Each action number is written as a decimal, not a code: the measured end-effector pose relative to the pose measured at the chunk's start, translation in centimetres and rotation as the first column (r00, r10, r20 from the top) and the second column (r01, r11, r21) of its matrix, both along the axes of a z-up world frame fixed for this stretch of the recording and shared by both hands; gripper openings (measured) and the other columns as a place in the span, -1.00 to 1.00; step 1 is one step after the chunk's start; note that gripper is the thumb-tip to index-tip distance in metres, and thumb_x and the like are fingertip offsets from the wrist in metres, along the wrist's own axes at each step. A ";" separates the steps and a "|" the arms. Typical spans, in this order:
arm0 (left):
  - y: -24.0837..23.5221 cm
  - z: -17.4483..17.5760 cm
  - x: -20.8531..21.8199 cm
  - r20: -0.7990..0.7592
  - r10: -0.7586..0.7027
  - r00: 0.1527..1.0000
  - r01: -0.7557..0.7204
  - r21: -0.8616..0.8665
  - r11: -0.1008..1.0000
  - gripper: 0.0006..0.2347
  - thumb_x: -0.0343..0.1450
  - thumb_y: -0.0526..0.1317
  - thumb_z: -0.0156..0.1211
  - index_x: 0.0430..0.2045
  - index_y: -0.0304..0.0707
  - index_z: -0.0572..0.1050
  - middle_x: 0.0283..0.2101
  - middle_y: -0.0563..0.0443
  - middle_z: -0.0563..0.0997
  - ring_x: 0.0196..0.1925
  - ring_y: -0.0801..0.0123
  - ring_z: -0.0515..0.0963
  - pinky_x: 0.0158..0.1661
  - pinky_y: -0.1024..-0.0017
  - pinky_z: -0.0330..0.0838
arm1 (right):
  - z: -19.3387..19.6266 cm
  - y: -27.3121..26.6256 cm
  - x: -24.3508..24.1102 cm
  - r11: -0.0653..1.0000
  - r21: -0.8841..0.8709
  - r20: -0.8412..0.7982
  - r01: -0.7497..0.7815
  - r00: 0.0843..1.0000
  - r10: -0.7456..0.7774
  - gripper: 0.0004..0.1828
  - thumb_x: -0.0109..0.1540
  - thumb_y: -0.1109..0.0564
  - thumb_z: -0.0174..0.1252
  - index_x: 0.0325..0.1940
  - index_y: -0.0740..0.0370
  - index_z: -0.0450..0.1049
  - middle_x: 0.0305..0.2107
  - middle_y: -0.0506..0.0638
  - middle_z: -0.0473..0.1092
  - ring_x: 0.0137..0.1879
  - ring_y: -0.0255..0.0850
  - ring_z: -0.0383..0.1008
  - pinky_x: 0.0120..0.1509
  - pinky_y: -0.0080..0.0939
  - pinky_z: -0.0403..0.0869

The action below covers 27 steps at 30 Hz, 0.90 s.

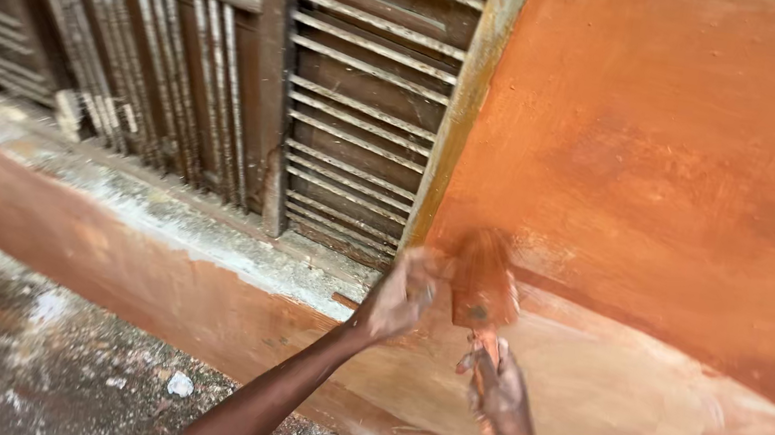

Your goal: The person applies reddish-brown paint to a wall using a wide brush, repeatedly dipping the brush into a bucket on the ground to reload paint. The person works near a metal window grate, covering the wall surface with broad strokes.

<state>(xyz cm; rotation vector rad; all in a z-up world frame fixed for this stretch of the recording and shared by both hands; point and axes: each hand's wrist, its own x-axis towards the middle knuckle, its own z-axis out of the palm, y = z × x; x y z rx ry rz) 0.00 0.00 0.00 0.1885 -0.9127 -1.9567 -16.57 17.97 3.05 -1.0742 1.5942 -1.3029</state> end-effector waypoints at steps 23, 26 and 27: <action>-1.0 6.7 -1.2 0.605 0.642 0.471 -0.019 -0.720 0.693 -0.18 0.42 -0.23 0.09 0.44 -0.32 -0.42 0.48 -0.39 0.09 0.40 -0.22 0.28 0.36 0.22 0.22 | 1.3 1.6 -3.0 0.801 -0.004 0.130 0.598 0.795 -0.593 -0.76 0.36 -0.08 0.09 -0.01 0.03 0.29 -0.57 -0.06 0.41 -0.62 -0.29 0.20 -0.65 -0.28 0.21; -1.8 6.7 -2.1 0.591 0.659 0.466 -0.003 -0.743 0.669 -0.15 0.40 -0.23 0.13 0.41 -0.39 -0.45 0.48 -0.47 0.01 0.43 -0.23 0.21 0.37 0.19 0.15 | 0.2 -0.8 -2.0 0.685 -0.090 0.413 0.723 0.654 -0.635 -0.60 0.47 -0.22 0.01 -0.01 0.18 0.35 -0.56 -0.11 0.24 -0.59 -0.36 0.14 -0.60 -0.36 0.22; -1.9 6.2 -2.1 0.608 0.637 0.474 0.003 -0.724 0.690 -0.15 0.40 -0.22 0.13 0.41 -0.39 -0.44 0.48 -0.47 0.02 0.44 -0.22 0.20 0.38 0.18 0.15 | -0.4 -0.9 -1.0 0.680 -0.076 0.475 0.729 0.626 -0.618 -0.39 0.53 -0.32 -0.07 -0.05 0.34 0.45 -0.58 -0.10 0.12 -0.59 -0.38 0.10 -0.59 -0.39 0.21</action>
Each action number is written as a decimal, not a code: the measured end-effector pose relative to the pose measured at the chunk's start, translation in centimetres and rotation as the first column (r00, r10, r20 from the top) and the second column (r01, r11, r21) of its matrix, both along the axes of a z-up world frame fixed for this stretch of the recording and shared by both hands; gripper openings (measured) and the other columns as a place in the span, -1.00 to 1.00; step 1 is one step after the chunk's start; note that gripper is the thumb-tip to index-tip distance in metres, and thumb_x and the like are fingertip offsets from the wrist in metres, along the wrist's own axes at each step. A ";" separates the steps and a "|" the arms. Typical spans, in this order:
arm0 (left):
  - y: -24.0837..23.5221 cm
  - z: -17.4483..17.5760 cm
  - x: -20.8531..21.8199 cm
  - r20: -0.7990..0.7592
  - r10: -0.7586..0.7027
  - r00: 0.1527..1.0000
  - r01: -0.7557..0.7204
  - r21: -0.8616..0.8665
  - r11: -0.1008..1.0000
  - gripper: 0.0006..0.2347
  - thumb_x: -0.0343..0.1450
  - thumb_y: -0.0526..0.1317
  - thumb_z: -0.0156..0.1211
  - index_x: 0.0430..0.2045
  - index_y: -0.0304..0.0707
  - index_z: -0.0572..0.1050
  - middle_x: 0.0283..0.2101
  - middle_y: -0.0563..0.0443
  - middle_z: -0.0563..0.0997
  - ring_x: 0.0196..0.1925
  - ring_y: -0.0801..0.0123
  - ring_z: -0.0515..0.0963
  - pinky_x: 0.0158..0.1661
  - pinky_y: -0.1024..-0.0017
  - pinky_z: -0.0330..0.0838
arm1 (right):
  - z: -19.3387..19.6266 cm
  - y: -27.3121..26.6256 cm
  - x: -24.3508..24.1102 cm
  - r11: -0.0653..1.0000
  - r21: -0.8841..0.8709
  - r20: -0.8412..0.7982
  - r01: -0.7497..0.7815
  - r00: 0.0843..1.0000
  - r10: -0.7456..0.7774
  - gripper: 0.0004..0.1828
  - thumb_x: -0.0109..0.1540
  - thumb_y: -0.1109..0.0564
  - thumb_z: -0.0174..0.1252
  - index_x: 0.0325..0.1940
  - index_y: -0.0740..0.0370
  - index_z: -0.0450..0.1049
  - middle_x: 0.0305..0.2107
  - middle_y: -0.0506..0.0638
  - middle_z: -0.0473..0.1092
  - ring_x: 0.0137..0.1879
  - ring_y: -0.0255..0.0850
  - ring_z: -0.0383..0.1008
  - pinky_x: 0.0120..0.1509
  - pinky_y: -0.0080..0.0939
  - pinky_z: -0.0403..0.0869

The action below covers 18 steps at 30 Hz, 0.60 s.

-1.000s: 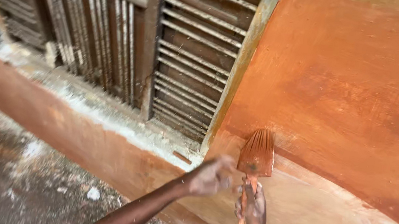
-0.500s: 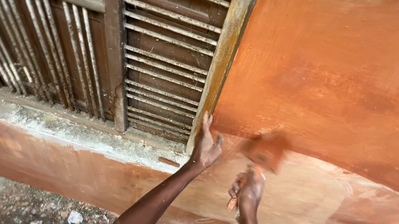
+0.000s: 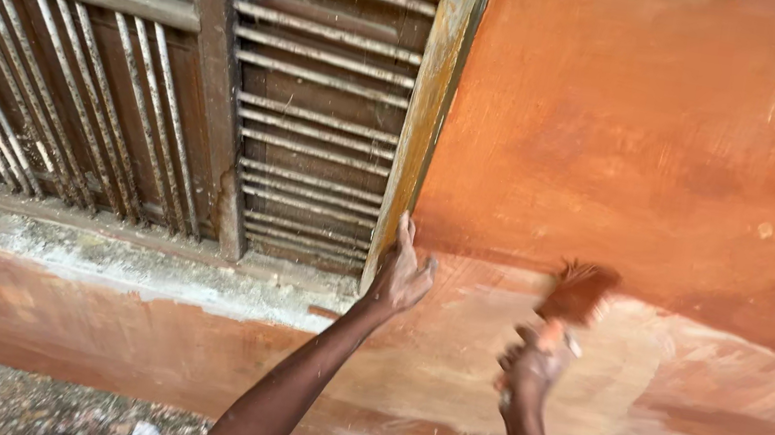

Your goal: The person applies reddish-brown paint to a wall using a wide brush, repeatedly dipping the brush into a bucket on the ground to reload paint. The person works near a metal window grate, covering the wall surface with broad strokes.

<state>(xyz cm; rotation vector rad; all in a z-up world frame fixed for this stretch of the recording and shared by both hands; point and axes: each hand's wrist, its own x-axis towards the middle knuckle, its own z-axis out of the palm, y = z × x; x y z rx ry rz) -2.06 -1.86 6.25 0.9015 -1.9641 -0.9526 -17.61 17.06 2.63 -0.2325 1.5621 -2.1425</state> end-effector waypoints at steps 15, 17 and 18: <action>-2.0 3.3 0.6 -0.102 -0.016 0.995 0.014 -0.026 1.000 -0.11 0.36 -0.27 0.14 0.45 -0.32 -0.45 0.49 -0.30 0.12 0.42 -0.20 0.28 0.35 0.20 0.24 | 3.7 1.9 0.9 0.991 -0.119 -0.095 -0.055 0.995 0.044 -0.20 0.14 0.28 0.21 0.41 0.00 0.07 -0.30 0.07 0.45 -0.55 -0.34 0.26 -0.59 -0.32 0.29; -2.2 3.6 0.6 -0.055 -0.016 0.998 0.014 -0.034 0.999 -0.11 0.37 -0.25 0.15 0.44 -0.33 -0.46 0.50 -0.30 0.10 0.41 -0.22 0.29 0.36 0.20 0.23 | 2.1 0.0 3.2 0.994 -0.067 -0.118 -0.086 0.990 0.078 -0.46 0.43 -0.11 0.04 0.38 0.25 0.25 -0.36 0.13 0.43 -0.52 -0.33 0.31 -0.53 -0.30 0.43; -2.1 3.3 0.5 -0.019 -0.010 1.000 0.010 -0.015 1.000 -0.10 0.36 -0.23 0.15 0.43 -0.34 -0.46 0.50 -0.30 0.09 0.38 -0.23 0.32 0.36 0.21 0.23 | 1.6 -1.1 4.3 0.983 -0.026 -0.155 -0.184 0.972 0.178 -0.41 0.29 0.07 0.11 0.38 0.07 0.13 -0.37 0.12 0.44 -0.54 -0.32 0.31 -0.55 -0.28 0.41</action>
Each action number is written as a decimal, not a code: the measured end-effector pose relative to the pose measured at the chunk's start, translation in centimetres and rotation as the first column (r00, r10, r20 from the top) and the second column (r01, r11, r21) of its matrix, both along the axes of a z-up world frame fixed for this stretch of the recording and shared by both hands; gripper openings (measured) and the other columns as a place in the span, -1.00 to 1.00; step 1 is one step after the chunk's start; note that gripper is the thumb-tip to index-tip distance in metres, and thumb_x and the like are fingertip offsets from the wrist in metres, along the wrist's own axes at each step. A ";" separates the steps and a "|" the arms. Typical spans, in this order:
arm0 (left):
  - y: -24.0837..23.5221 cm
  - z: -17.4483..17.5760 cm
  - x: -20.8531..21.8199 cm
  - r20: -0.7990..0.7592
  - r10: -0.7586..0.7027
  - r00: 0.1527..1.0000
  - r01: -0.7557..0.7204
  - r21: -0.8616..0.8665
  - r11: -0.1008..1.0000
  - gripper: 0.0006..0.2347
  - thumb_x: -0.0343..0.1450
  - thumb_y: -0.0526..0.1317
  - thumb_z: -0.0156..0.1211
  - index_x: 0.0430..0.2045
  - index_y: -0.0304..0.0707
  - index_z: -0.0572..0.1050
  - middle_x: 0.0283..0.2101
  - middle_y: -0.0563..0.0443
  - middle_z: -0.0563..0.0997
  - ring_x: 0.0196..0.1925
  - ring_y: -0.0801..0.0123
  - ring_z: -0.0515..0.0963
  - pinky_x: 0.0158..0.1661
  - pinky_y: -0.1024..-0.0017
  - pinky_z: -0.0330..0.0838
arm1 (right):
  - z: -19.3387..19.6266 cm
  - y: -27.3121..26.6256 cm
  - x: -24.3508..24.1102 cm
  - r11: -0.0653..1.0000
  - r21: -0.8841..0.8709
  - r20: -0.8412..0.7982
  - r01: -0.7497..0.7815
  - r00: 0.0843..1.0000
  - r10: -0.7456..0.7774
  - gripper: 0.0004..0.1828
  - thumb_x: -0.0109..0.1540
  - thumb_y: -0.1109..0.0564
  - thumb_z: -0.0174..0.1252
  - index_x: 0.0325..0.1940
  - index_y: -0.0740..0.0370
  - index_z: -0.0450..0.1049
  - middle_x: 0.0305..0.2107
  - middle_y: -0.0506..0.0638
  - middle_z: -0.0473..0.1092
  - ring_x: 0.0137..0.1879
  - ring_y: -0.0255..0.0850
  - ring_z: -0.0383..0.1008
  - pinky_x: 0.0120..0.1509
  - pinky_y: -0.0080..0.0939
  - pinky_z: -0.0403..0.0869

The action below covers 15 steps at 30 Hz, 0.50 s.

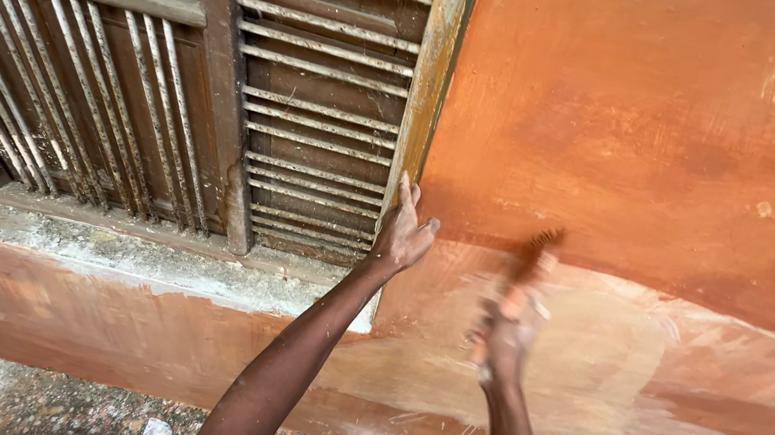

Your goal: The person applies reddish-brown paint to a wall using a wide brush, repeatedly dipping the brush into a bucket on the ground to reload paint. The person works near a metal window grate, covering the wall surface with broad strokes.

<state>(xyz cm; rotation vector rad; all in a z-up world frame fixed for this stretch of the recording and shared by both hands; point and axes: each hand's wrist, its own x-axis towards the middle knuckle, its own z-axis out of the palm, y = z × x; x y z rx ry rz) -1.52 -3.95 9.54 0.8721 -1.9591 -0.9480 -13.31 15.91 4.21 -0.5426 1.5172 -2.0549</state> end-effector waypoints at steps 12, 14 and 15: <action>1.2 1.1 1.5 0.193 0.033 0.981 0.018 -0.258 0.966 -0.15 0.36 -0.27 0.14 0.45 -0.42 -0.36 0.54 -0.37 -0.13 0.56 -0.13 -0.01 0.45 0.02 -0.08 | 4.2 5.2 -6.2 0.993 0.052 -0.164 -0.102 0.980 0.109 -0.42 0.19 0.20 0.17 0.30 0.26 0.25 -0.28 0.21 0.52 -0.53 -0.31 0.33 -0.60 -0.34 0.32; 1.6 2.6 2.2 0.222 0.117 0.968 0.013 -0.511 0.860 -0.16 0.37 -0.29 0.15 0.49 -0.42 -0.31 0.56 -0.37 -0.21 0.62 -0.06 -0.16 0.49 -0.06 -0.22 | 4.5 5.5 -6.8 0.988 -0.018 -0.125 0.154 0.980 -0.155 -0.26 0.12 0.24 0.16 0.37 0.05 0.10 -0.27 0.18 0.54 -0.54 -0.32 0.31 -0.59 -0.34 0.32; 1.4 3.8 2.4 0.233 0.165 0.958 0.029 -0.654 0.756 -0.16 0.38 -0.28 0.16 0.50 -0.41 -0.29 0.58 -0.37 -0.24 0.64 -0.02 -0.21 0.52 -0.07 -0.27 | 4.5 5.0 -6.6 0.981 -0.051 -0.102 0.185 0.977 -0.189 -0.27 0.13 0.25 0.17 0.36 0.06 0.08 -0.28 0.16 0.52 -0.54 -0.33 0.32 -0.58 -0.33 0.36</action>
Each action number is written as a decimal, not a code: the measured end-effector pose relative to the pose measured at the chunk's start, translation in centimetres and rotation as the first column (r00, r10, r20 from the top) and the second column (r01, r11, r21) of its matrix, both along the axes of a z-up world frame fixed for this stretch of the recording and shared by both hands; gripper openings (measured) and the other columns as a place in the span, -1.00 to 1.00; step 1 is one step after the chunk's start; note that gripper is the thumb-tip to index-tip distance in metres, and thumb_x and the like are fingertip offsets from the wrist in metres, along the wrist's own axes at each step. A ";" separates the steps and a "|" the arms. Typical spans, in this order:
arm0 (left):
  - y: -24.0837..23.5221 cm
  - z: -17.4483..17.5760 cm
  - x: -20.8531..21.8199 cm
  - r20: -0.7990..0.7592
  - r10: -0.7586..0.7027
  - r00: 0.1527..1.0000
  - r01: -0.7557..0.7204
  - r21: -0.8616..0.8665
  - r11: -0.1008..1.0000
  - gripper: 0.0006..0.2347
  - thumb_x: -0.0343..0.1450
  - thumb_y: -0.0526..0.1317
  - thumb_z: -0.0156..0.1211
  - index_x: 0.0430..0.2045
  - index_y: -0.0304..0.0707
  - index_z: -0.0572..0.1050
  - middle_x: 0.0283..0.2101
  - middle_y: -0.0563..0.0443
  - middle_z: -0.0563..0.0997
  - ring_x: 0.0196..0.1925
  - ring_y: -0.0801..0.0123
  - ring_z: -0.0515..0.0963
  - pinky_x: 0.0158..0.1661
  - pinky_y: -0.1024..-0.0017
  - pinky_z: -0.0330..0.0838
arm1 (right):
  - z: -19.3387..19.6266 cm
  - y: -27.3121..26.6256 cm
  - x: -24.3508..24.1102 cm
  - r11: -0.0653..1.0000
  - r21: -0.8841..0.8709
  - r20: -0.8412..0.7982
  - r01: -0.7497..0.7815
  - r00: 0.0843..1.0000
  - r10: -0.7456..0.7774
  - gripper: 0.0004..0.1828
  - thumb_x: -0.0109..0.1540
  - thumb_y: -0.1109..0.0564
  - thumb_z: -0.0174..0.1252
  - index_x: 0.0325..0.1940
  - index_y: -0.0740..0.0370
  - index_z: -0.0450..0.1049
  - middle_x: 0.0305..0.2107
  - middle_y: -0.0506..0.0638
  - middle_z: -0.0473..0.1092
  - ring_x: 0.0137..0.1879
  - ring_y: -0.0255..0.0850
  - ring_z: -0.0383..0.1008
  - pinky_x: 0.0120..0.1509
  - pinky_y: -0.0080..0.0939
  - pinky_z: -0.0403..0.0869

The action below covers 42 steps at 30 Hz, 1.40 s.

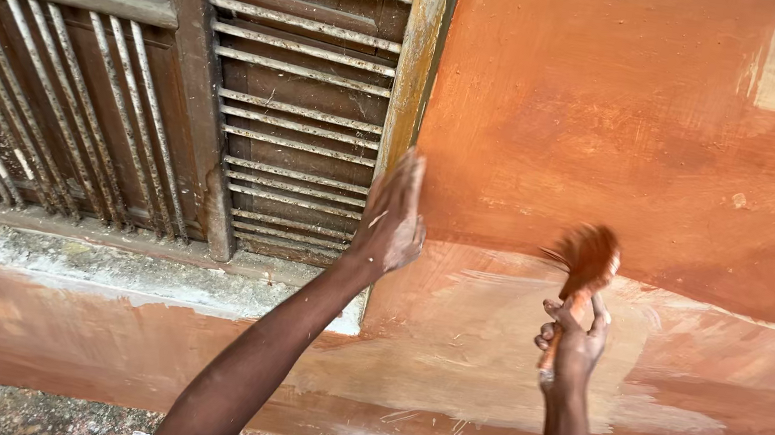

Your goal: The person applies reddish-brown paint to a wall using a wide brush, repeatedly dipping the brush into a bucket on the ground to reload paint. The person works near a metal window grate, covering the wall surface with broad strokes.

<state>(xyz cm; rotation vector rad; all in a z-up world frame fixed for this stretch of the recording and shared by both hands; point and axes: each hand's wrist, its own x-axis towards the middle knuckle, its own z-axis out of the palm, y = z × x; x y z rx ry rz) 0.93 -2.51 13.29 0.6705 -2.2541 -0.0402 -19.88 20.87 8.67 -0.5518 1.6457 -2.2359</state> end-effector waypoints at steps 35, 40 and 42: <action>-2.1 5.5 -1.0 0.238 0.351 0.906 -0.146 -0.601 0.786 -0.31 0.47 -0.28 -0.01 0.50 -0.10 -0.21 0.58 0.05 -0.21 0.59 0.28 -0.19 0.50 0.15 -0.20 | 9.9 1.2 -1.6 0.924 0.334 -0.222 -0.184 0.938 0.267 -0.20 0.13 0.05 0.24 0.46 -0.02 0.19 -0.32 0.05 0.52 -0.54 -0.38 0.24 -0.54 -0.35 0.23; -1.0 6.0 -1.1 0.288 0.196 0.937 -0.054 -0.436 0.899 -0.32 0.45 -0.28 0.01 0.49 -0.27 -0.15 0.57 -0.13 -0.10 0.59 0.13 -0.07 0.48 0.09 -0.08 | 7.1 -0.5 1.1 0.990 0.136 -0.269 -0.026 0.961 0.063 -0.40 0.19 0.02 0.16 0.29 0.09 0.22 -0.41 0.08 0.51 -0.61 -0.33 0.24 -0.62 -0.30 0.27; -0.3 5.8 -1.4 0.205 0.199 0.958 -0.074 -0.497 0.865 -0.33 0.41 -0.26 0.04 0.45 -0.31 -0.08 0.52 -0.19 0.04 0.53 0.12 0.07 0.45 0.06 -0.02 | 4.1 -2.9 3.3 0.969 0.219 -0.175 -0.116 0.972 0.156 -0.48 0.19 0.01 0.12 0.21 0.12 0.21 -0.40 0.10 0.55 -0.62 -0.30 0.30 -0.65 -0.26 0.33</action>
